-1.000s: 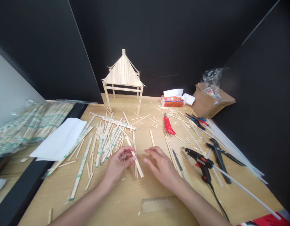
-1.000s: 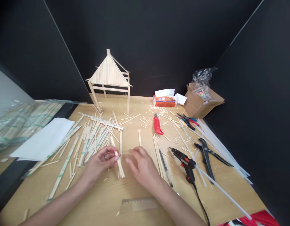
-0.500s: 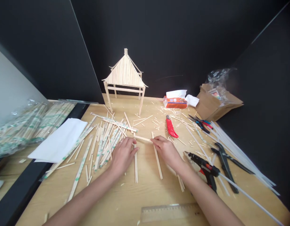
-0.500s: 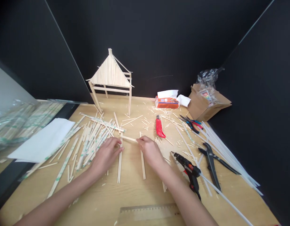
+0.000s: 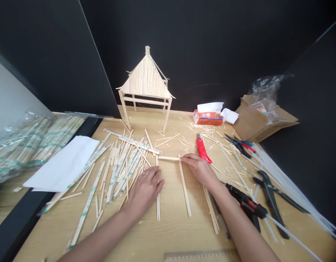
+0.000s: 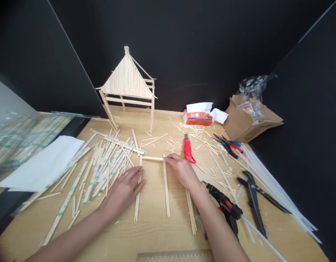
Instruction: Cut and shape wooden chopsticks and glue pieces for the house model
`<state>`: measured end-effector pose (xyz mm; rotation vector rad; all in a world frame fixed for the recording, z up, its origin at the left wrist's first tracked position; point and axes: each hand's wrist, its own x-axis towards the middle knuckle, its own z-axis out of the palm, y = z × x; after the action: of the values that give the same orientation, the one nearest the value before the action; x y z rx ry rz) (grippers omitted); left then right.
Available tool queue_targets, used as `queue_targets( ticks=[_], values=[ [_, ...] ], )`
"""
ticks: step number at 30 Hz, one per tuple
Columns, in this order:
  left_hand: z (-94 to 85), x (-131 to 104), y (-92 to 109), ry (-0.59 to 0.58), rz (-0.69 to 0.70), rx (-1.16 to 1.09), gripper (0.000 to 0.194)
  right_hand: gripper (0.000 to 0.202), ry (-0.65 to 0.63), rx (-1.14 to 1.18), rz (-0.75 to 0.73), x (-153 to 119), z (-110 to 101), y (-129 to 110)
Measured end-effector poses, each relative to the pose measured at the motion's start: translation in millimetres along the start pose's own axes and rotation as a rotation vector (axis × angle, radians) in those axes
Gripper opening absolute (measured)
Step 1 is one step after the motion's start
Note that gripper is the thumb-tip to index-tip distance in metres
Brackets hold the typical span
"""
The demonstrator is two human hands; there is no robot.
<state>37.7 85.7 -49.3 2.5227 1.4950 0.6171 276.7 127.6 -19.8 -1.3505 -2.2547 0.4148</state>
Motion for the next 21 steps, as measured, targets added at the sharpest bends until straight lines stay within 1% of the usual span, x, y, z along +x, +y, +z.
queue_targets(
  ticks=[6, 11, 18, 20, 21],
  values=[
    [1.7, -2.7, -0.8, 0.029, -0.014, -0.028, 0.03, 0.032, 0.072, 0.005, 0.073, -0.4, 1.3, 8.0],
    [-0.8, -3.6, -1.6, 0.021, -0.117, -0.105, 0.031, 0.03, 0.095, 0.022, 0.096, -0.4, 0.2, 7.6],
    [-18.5, -0.8, -7.5, -0.094, -0.272, -0.151, 0.035, 0.026, 0.12, 0.077, 0.1, 0.5, -1.2, 2.4],
    [-24.1, 1.8, -9.7, -0.095, -0.319, -0.229, 0.033, 0.026, 0.14, 0.093, 0.106, 0.6, -1.5, 1.7],
    [-26.6, 3.3, -10.5, -0.09, -0.359, -0.307, 0.031, 0.025, 0.152, 0.1, 0.109, 0.6, -1.8, 1.6]
  ],
)
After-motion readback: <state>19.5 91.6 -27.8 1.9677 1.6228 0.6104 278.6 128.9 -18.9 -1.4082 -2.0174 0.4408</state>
